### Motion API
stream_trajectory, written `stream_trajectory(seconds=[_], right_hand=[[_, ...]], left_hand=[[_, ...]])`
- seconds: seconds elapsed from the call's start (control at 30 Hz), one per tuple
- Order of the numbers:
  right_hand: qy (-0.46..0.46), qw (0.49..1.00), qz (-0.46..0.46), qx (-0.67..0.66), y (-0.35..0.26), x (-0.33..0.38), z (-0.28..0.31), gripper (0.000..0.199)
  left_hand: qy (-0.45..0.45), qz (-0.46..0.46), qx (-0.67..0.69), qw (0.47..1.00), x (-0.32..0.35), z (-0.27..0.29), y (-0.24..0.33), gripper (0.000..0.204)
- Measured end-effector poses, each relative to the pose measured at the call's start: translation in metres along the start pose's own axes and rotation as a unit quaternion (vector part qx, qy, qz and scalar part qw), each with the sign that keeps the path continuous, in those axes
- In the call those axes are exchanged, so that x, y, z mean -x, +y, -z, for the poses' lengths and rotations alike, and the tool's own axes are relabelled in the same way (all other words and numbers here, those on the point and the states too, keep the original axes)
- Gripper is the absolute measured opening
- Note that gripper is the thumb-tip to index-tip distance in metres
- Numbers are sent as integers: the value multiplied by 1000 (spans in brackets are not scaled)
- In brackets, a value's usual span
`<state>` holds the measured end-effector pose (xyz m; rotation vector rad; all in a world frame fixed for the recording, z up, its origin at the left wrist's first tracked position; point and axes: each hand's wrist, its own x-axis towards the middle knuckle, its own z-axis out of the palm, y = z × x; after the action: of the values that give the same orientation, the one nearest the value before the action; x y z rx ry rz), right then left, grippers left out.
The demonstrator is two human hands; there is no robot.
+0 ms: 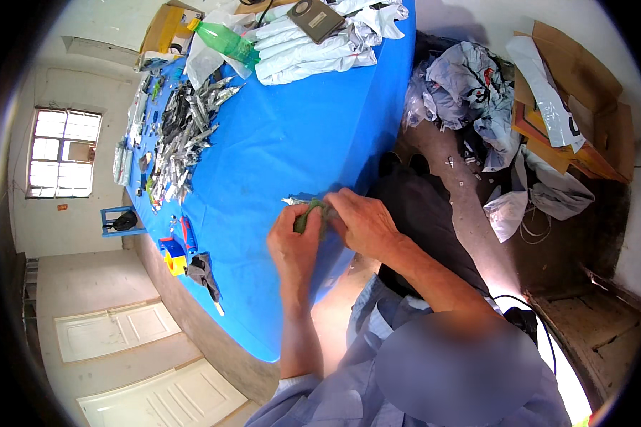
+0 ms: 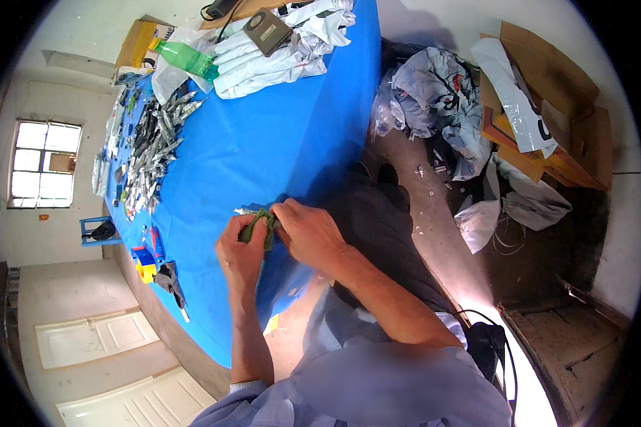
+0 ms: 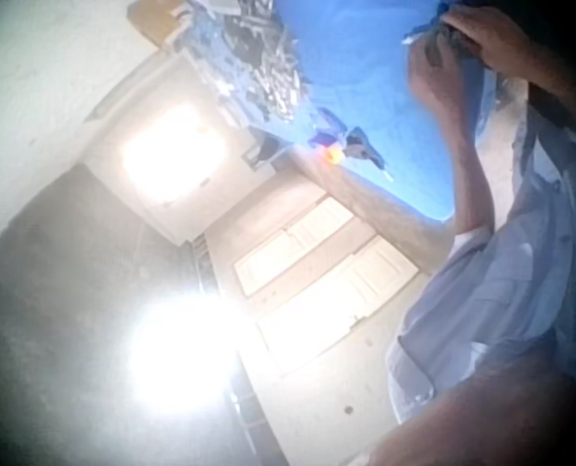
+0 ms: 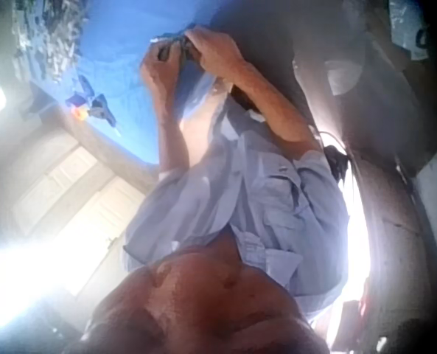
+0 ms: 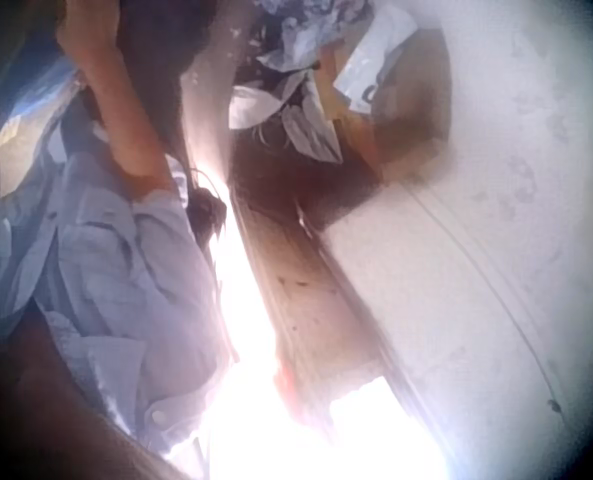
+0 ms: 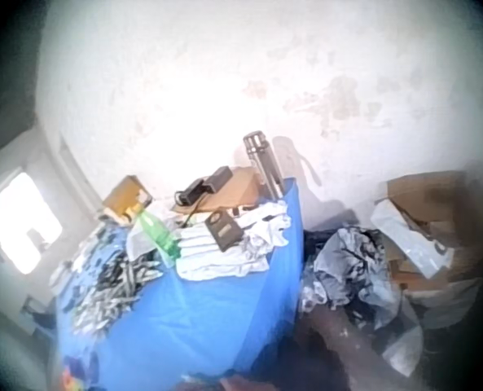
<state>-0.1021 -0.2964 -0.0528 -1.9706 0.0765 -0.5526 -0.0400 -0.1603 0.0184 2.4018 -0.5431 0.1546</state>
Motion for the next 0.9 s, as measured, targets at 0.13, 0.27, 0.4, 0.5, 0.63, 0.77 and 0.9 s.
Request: stream_trajectory(seconds=[0.13, 0.27, 0.4, 0.5, 0.63, 0.77, 0.9], right_hand=[[-8, 1000, 13, 3, 1, 1, 0, 33], [4, 1000, 18, 6, -1, 1, 0, 32], [3, 1000, 19, 13, -1, 1, -1, 30], [3, 999, 27, 23, -1, 4, 1, 29], [5, 999, 36, 28, 0, 4, 2, 30], [9, 999, 37, 22, -1, 3, 3, 30], [8, 999, 29, 13, -2, 2, 2, 31]], left_hand=[[12, -37, -59, 998, -4, 1, -6, 15], [30, -29, -72, 997, -9, 3, -4, 16], [18, -2, -33, 999, -6, 5, 0, 13], [0, -19, -15, 1000, 2, 5, 0, 16], [-28, -12, -20, 999, 7, 3, 4, 14], [-19, -30, -37, 999, 3, 3, 8, 13], [0, 34, 7, 999, -3, 4, 0, 14]])
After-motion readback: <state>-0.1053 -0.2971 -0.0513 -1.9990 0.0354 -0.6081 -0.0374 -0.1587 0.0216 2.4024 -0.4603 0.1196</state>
